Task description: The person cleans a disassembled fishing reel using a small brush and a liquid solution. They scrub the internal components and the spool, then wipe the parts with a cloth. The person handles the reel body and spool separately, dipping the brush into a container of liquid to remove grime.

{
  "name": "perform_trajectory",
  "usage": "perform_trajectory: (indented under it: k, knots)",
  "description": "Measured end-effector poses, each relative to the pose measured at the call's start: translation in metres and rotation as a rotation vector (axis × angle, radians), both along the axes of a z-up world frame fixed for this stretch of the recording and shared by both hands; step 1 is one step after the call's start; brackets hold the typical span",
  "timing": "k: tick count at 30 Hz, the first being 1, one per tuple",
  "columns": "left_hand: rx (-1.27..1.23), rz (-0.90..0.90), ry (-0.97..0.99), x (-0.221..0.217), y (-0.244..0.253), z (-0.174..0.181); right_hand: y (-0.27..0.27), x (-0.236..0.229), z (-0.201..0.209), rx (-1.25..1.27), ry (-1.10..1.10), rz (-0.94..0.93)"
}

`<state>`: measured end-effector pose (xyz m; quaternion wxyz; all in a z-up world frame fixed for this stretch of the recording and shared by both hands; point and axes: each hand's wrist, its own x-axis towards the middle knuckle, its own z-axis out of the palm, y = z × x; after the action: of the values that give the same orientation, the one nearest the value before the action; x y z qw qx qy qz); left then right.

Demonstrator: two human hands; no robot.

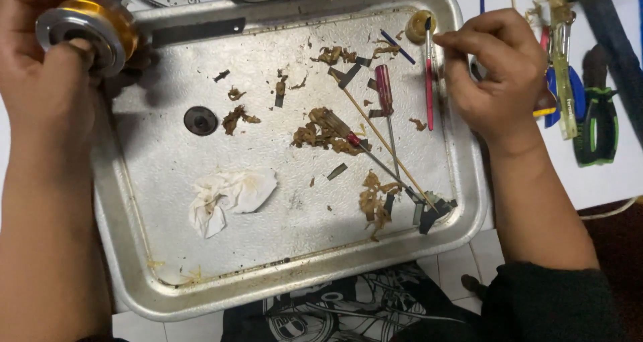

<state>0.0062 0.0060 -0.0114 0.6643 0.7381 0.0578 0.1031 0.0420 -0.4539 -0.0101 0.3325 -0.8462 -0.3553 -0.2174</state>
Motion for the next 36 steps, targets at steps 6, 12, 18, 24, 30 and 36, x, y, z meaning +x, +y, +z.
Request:
perform_trajectory:
  k: [6,12,18,24,30,36]
  knots:
    - [0.004,0.014,0.038,0.003,0.011,-0.016,0.003,0.002,-0.003,0.074,0.033,0.04]
    - [0.155,-0.086,-0.149,0.002,0.017,-0.02,0.004,0.003,-0.001,0.014,-0.021,0.028]
    - [0.302,-0.084,-0.249,0.009,0.019,-0.024,0.002,0.002,-0.007,0.048,0.074,0.008]
    - [0.257,-0.038,-0.214,0.014,0.018,-0.031,-0.007,0.003,-0.013,0.076,0.25,-0.029]
    - [-0.194,0.014,-0.058,0.013,-0.001,0.001,-0.016,0.007,-0.024,0.128,0.333,-0.078]
    - [-0.343,-0.097,0.06,0.0,-0.013,0.035,-0.016,0.009,-0.024,0.085,0.266,-0.088]
